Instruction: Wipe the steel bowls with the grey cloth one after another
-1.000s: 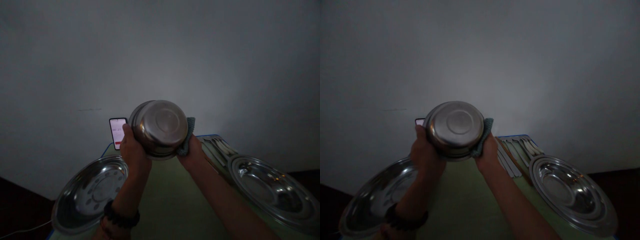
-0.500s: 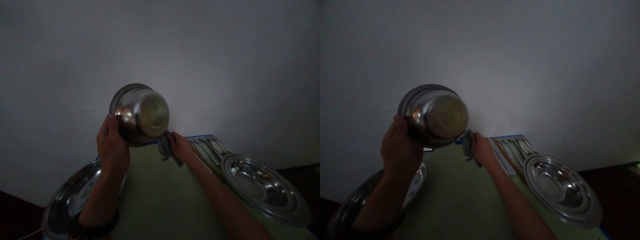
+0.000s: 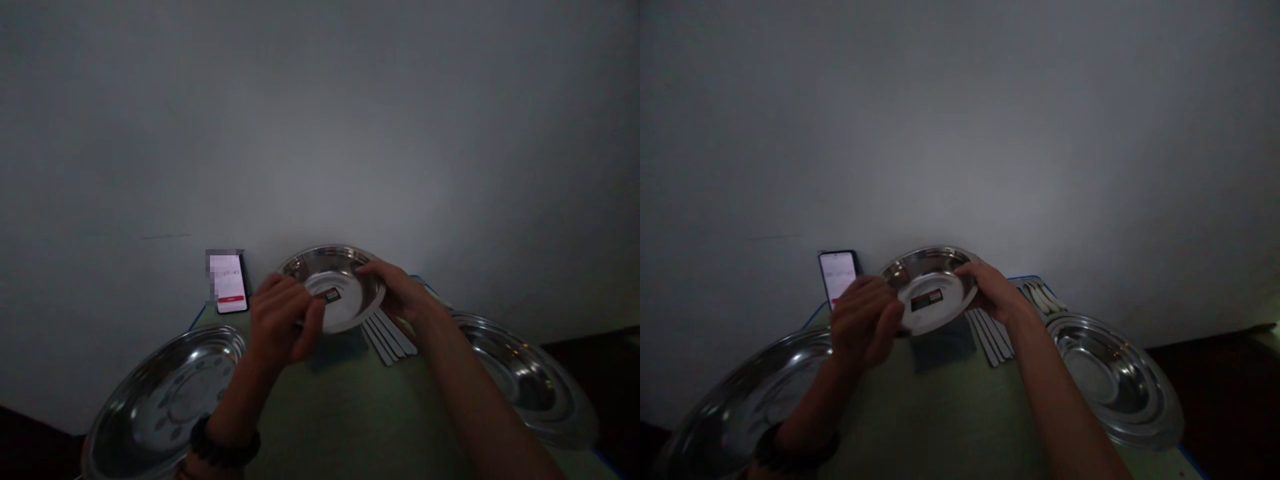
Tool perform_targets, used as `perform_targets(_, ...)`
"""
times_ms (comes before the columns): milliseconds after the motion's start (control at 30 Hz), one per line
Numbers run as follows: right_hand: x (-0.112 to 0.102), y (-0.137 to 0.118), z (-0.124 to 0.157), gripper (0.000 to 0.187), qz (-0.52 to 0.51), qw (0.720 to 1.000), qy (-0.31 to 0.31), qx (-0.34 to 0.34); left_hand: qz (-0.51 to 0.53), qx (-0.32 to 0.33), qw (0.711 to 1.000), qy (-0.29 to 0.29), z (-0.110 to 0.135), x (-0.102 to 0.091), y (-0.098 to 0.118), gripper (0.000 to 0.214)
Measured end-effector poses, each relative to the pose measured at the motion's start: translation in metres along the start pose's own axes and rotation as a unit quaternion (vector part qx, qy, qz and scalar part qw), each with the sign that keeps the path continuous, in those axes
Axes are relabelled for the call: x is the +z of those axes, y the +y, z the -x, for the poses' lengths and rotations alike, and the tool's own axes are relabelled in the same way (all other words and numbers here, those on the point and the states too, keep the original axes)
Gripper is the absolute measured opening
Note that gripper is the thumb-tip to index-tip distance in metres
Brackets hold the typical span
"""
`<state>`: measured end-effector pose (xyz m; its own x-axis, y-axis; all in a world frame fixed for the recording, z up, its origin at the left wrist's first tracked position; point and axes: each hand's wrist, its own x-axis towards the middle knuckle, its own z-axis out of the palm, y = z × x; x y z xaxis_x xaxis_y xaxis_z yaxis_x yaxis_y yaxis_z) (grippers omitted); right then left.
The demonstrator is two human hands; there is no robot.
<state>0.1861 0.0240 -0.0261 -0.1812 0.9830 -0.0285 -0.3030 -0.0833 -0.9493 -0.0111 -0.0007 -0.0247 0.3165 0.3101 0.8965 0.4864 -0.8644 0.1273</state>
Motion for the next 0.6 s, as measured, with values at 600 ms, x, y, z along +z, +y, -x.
perform_targets(600, -0.045, -0.022, 0.035, 0.063, 0.634, 0.762, 0.115, -0.071, 0.423, -0.591, 0.686, 0.042, -0.007, 0.030, -0.002, 0.033)
